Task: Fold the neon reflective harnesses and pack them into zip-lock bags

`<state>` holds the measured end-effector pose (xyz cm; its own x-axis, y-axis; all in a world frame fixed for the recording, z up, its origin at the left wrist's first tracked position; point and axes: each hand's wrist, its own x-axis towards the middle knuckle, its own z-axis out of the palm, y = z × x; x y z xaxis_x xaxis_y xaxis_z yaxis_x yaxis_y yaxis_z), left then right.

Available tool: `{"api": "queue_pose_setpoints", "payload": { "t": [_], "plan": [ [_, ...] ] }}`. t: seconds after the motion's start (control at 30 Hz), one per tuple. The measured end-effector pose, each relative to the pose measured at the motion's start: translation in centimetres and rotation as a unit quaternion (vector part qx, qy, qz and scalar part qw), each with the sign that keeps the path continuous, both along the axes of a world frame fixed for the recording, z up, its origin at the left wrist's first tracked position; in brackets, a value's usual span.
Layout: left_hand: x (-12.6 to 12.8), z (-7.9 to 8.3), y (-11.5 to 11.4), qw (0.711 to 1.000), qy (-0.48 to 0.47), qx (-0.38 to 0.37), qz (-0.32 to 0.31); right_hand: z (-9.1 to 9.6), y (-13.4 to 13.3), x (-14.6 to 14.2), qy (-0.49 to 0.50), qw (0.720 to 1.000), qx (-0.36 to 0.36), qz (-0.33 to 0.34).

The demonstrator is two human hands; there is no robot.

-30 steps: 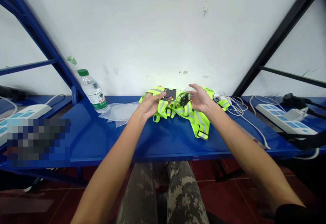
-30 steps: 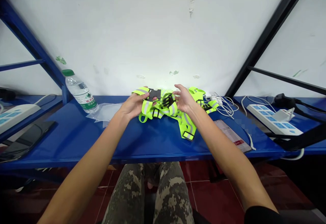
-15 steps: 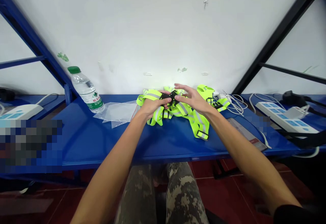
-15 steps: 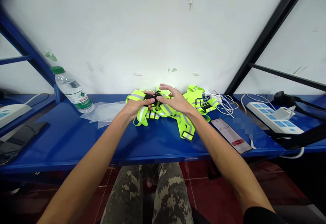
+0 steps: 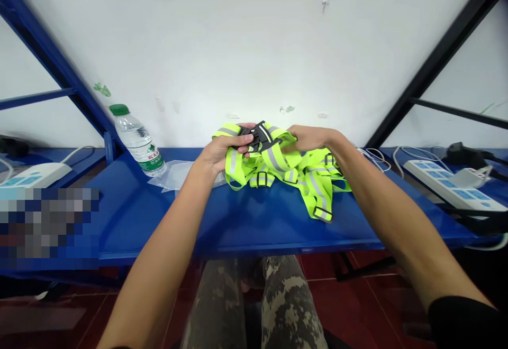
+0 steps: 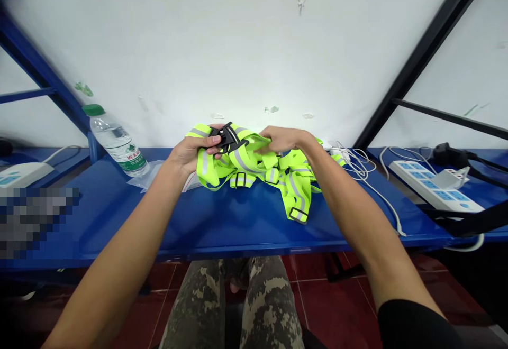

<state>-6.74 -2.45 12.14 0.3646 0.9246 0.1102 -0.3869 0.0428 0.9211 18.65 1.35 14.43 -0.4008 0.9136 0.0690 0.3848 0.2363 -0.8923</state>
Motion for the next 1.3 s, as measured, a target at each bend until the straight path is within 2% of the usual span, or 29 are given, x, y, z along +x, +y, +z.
{"api": "queue_pose_setpoints", "payload": {
  "t": [0.03, 0.07, 0.13, 0.2, 0.23, 0.27, 0.3, 0.37, 0.43, 0.53, 0.6, 0.67, 0.73, 0.8, 0.9, 1.0, 1.1, 1.17, 1.3],
  "plan": [
    [0.0, 0.1, 0.1, 1.0, -0.006, -0.002, -0.01, 0.7, 0.3, -0.3, -0.058, 0.994, 0.081, -0.04],
    [0.0, 0.2, 0.2, 1.0, -0.016, -0.004, -0.018, 1.6, 0.5, -0.5, -0.117, 0.975, 0.171, -0.081],
    [0.0, 0.5, 0.6, 0.998, -0.048, -0.002, -0.028, 3.2, 0.9, -0.5, -0.147, 0.903, 0.348, -0.204],
    [-0.2, 0.8, 1.2, 0.996, -0.079, 0.011, -0.029, 4.2, 1.4, 0.0, -0.122, 0.828, 0.456, -0.303],
    [-0.4, 0.8, 1.6, 0.995, -0.091, 0.02, -0.023, 4.3, 1.9, 0.5, -0.112, 0.815, 0.472, -0.317],
    [-0.7, 0.8, 2.0, 0.995, -0.1, 0.025, -0.015, 4.1, 2.4, 1.1, -0.1, 0.824, 0.463, -0.311],
    [-0.9, 0.7, 2.3, 0.994, -0.104, 0.025, -0.008, 3.6, 3.0, 1.6, -0.083, 0.851, 0.433, -0.286],
    [-1.4, 0.1, 2.9, 0.994, -0.11, 0.016, 0.003, 2.1, 4.1, 2.6, -0.016, 0.914, 0.331, -0.233],
    [-1.6, -0.5, 3.3, 0.993, -0.114, 0.002, 0.004, 0.3, 4.8, 3.1, 0.062, 0.948, 0.237, -0.203],
    [-1.5, -1.3, 3.6, 0.993, -0.121, -0.013, 0.006, -1.5, 4.3, 3.2, 0.111, 0.969, 0.159, -0.157],
    [-1.3, -1.5, 3.7, 0.992, -0.125, -0.022, 0.012, -1.8, 3.4, 3.4, 0.088, 0.98, 0.135, -0.12],
    [-1.2, -1.8, 3.8, 0.991, -0.13, -0.029, 0.016, -1.6, 2.5, 3.9, 0.027, 0.993, 0.102, -0.056],
    [-1.1, -2.3, 3.9, 0.991, -0.133, -0.033, 0.011, -1.3, 1.8, 4.5, -0.052, 0.997, 0.063, 0.015],
    [-0.8, -3.0, 4.1, 0.992, -0.121, -0.037, 0.0, -0.9, 1.2, 4.7, -0.107, 0.992, 0.046, 0.057],
    [0.1, -4.4, 4.2, 0.996, -0.081, -0.039, -0.01, -0.7, 0.1, 3.2, -0.099, 0.99, 0.068, 0.074],
    [1.1, -5.7, 4.0, 0.999, -0.037, -0.037, -0.001, -1.4, -1.2, 0.3, -0.062, 0.991, 0.099, 0.065],
    [1.7, -6.5, 3.8, 0.999, -0.008, -0.037, 0.019, -3.8, -1.6, -1.9, -0.048, 0.993, 0.091, 0.063],
    [1.8, -6.6, 3.6, 0.999, -0.005, -0.039, 0.027, -6.0, -1.3, -2.4, -0.001, 0.995, 0.089, 0.037],
    [1.9, -6.4, 3.4, 0.996, -0.024, -0.061, 0.055, -9.7, -0.3, -1.8, 0.144, 0.98, 0.108, -0.09]
  ]
}}
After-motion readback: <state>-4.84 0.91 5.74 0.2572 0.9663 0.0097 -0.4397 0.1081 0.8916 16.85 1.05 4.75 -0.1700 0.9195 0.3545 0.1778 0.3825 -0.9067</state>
